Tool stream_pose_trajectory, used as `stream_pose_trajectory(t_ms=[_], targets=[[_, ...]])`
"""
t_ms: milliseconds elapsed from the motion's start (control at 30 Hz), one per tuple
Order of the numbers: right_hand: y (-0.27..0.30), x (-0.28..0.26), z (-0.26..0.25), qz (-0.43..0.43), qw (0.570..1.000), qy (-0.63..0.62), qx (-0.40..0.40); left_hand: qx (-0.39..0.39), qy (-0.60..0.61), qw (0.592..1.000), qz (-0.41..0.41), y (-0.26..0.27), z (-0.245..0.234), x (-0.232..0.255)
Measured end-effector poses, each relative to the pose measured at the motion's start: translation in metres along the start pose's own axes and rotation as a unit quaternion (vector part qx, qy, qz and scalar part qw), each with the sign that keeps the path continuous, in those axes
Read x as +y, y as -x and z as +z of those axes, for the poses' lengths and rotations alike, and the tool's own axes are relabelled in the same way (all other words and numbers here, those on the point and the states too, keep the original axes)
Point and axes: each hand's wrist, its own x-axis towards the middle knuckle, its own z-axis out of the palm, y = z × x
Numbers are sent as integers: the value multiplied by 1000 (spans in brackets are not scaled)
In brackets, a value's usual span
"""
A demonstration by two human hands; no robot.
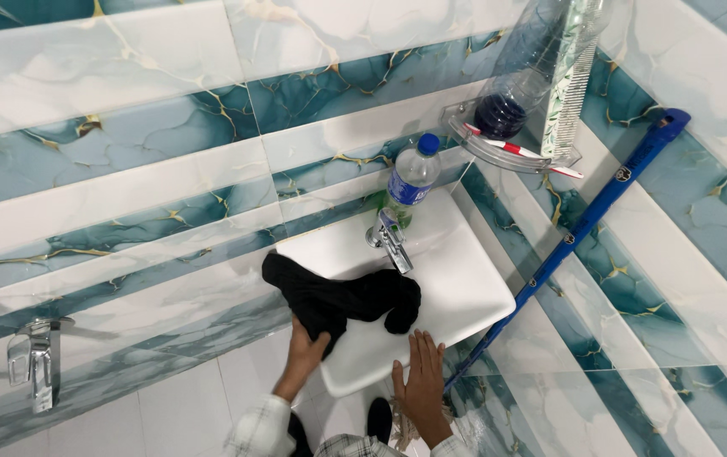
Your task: The person washes a black cloth in a sink by hand, rubbing the fabric against itself and the basin.
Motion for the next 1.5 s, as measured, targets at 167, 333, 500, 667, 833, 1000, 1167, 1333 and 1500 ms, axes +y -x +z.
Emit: stream_pose_trajectory(t_ms=[167,333,500,667,833,1000,1167,1333,1500], targets=[[-1,0,2,1,1000,9,-7,-69,31,983,-169,92,26,-12],[-21,-17,-25,-14,987,82,-136,-43,51,986,-151,52,19,1],[-40,-91,-19,-117,953,-142,-240,-109,55,955,-272,92,5,-11],[-46,-119,17,-51,906,-74,-414,-175,18,942,-287,121,-54,-33],[-13,-71,-8,-191,923,-5,-335,-9,-187,974,-125,117,-59,18],[-48,61,-47,-197,946,85,-244,10,-265,953,144,107,-23,75],[-82,136,-60,-149,955,173,-189,-33,-268,955,127,108,9,87],[-68,68,-43,-133,958,202,-156,-36,-243,957,152,105,24,78],[-41,-34,-24,-152,963,72,-209,30,-259,938,229,86,39,71]])
